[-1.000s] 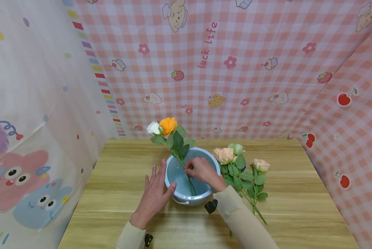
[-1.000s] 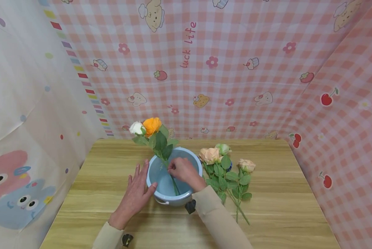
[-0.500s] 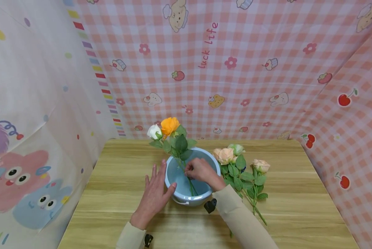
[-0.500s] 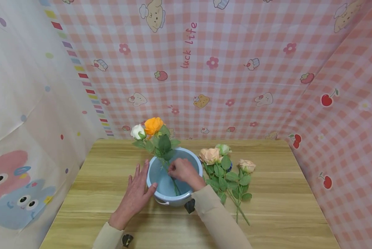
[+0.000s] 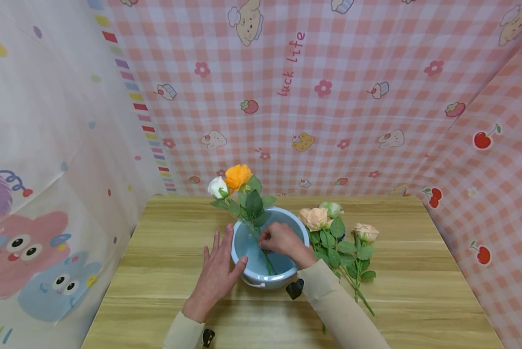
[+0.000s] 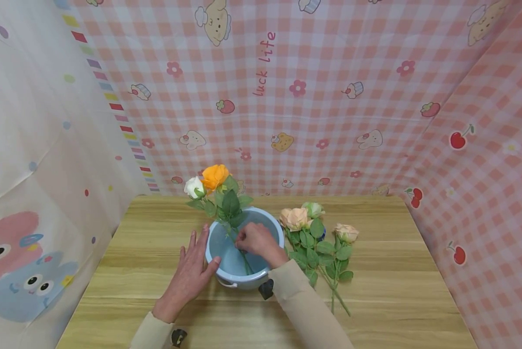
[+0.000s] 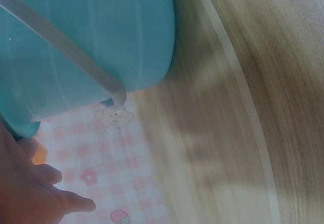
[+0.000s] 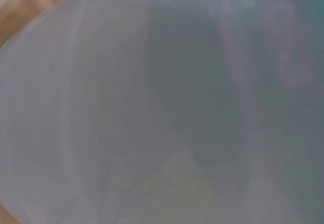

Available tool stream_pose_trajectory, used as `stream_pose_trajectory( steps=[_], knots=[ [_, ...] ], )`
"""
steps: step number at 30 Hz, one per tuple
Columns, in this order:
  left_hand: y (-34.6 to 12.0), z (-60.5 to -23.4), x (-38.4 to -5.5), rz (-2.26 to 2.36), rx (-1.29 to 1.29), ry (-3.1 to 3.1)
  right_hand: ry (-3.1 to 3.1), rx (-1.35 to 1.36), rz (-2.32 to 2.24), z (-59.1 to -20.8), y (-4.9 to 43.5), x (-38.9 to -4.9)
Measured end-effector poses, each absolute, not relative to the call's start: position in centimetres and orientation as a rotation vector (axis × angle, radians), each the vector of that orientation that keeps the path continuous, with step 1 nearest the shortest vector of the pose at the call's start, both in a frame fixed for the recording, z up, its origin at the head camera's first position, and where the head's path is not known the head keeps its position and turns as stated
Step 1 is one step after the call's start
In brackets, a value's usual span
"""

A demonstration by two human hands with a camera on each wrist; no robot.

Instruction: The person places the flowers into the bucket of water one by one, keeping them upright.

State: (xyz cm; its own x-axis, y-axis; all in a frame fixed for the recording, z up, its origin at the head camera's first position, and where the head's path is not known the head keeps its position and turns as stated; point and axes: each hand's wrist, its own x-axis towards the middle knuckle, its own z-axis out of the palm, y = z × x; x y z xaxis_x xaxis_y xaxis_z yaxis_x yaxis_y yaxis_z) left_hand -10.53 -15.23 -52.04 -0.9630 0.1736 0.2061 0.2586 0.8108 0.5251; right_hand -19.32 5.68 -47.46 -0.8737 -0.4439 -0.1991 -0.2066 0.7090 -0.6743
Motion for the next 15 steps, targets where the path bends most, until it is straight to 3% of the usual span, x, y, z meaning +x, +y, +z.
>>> stream_pose_trajectory(
  steps=[15],
  knots=[
    [-15.1, -52.1, -10.6, -0.89, -0.355, -2.821, 2.669, -0.5, -0.969, -45.5, 7.0, -18.4]
  ],
)
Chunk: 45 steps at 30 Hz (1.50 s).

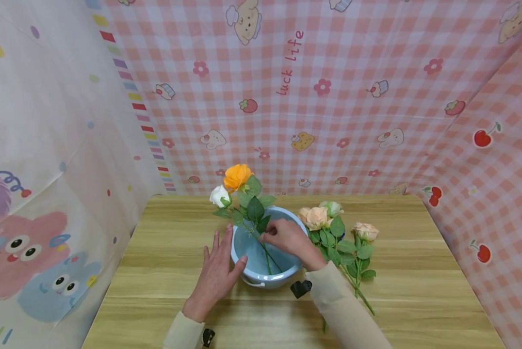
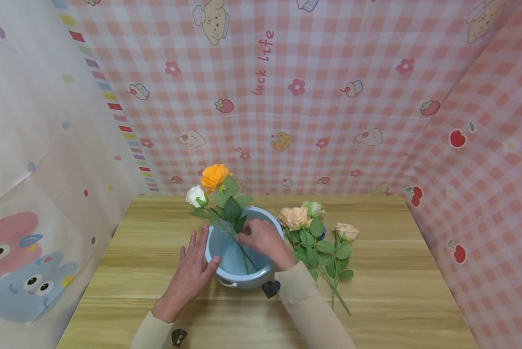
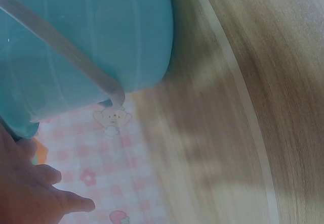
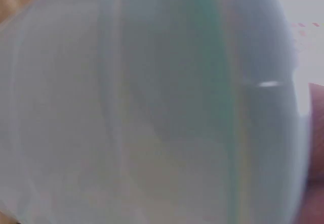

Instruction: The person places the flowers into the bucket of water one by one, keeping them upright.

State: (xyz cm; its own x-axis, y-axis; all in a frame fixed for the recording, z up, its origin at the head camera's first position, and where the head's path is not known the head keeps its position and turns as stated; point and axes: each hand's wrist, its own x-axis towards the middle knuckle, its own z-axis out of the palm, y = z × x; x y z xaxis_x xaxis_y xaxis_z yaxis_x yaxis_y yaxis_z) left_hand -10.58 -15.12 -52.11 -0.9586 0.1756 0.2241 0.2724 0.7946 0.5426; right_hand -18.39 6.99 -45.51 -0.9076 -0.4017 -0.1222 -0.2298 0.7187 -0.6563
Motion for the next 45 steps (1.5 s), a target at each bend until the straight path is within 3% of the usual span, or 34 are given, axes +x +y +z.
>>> stream_pose_trajectory(
  steps=[11, 21, 36, 45],
  knots=[
    [-15.1, -52.2, -10.5, -0.918, -0.353, -2.839, 2.692, -0.415, -1.203, -45.0, 8.7, -16.5],
    [-15.1, -52.4, -10.4, -0.929, -0.359, -2.82, 2.832, -0.523, -1.399, -45.4, 10.4, -14.3],
    [-15.2, -52.3, -10.4, -0.931, -0.351, -2.823, 3.146, -0.644, -1.5, -48.3, 13.5, -11.8],
    [-15.1, -52.2, -10.5, -0.94, -0.356, -2.821, 3.222, -0.536, -1.458, -50.3, 16.1, -10.8]
  ],
)
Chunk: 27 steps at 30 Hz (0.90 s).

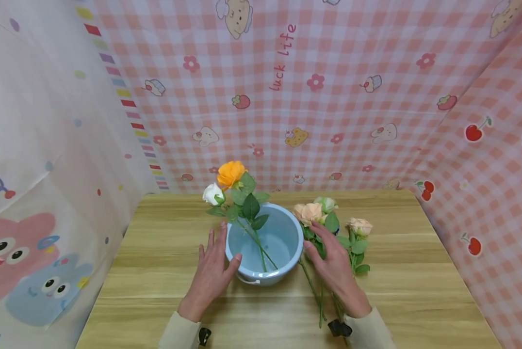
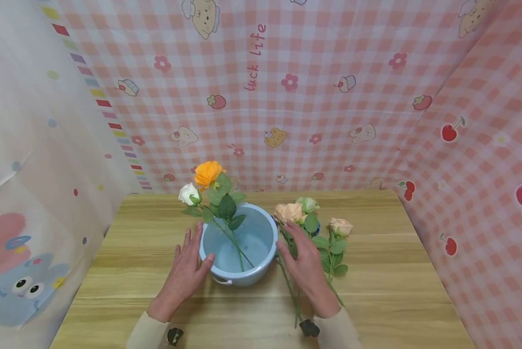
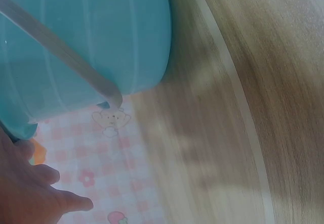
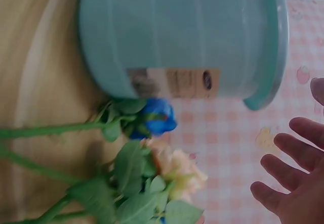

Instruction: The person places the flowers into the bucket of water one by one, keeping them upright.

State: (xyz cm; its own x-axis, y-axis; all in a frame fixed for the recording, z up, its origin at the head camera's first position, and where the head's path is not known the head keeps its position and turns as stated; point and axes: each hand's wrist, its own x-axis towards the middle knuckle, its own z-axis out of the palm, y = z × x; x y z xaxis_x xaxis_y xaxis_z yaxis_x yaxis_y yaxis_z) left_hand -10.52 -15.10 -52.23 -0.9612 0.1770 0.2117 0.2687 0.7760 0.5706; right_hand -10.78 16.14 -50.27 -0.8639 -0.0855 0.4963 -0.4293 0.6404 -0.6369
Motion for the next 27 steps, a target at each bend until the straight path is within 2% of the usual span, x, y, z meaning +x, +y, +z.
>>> stream_pose_trajectory(
  steps=[27],
  knots=[
    [-15.0, -52.3, -10.6, -0.919, -0.351, -2.832, -2.518, 0.207, 1.065, -55.2, 22.9, -8.0]
  ],
)
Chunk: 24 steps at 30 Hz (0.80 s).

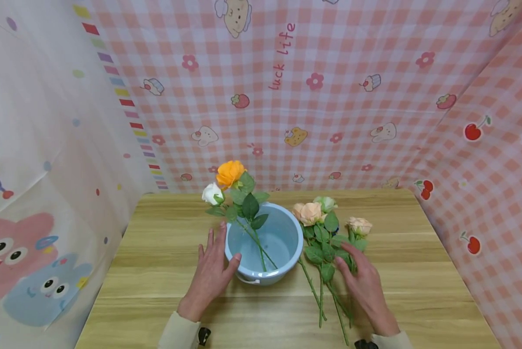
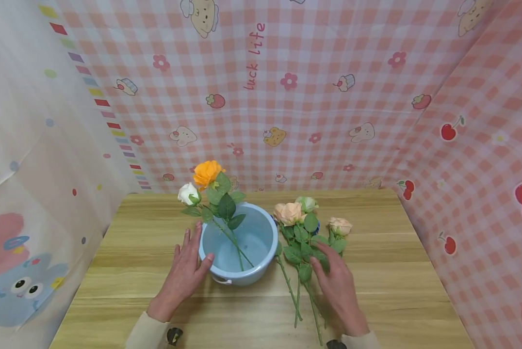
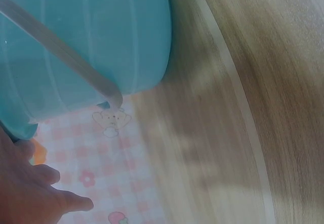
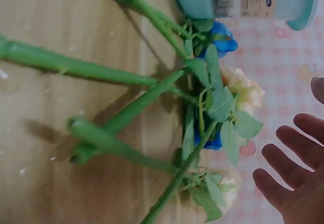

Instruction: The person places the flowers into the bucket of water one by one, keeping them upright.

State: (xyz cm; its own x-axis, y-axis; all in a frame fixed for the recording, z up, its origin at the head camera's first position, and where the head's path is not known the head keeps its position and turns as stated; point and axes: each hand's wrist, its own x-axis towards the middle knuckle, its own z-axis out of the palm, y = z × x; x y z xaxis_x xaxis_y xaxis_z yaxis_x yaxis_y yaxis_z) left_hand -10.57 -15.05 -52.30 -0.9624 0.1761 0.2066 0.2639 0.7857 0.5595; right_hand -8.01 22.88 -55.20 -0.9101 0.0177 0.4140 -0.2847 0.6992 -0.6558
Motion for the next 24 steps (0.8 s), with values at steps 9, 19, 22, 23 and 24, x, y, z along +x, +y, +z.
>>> stream_pose_trajectory(
  steps=[9, 19, 22, 23, 24],
  knots=[
    [-15.0, -52.3, -10.6, -0.912, -0.356, -2.818, -2.568, 0.122, 1.089, -56.3, 24.0, -7.4],
    [-15.0, -52.3, -10.5, -0.913, -0.351, -2.825, -2.629, 0.031, 1.104, -57.1, 25.1, -7.2],
    [-15.0, -52.3, -10.5, -0.911, -0.353, -2.82, -2.653, 0.005, 1.117, -57.3, 25.4, -7.3],
    [-15.0, -52.3, -10.5, -0.915, -0.355, -2.817, -2.667, -0.006, 1.121, -57.4, 25.4, -7.3],
    [-15.0, -52.3, -10.5, -0.912, -0.356, -2.815, -2.682, -0.016, 1.125, -57.5, 25.5, -7.3]
  ],
)
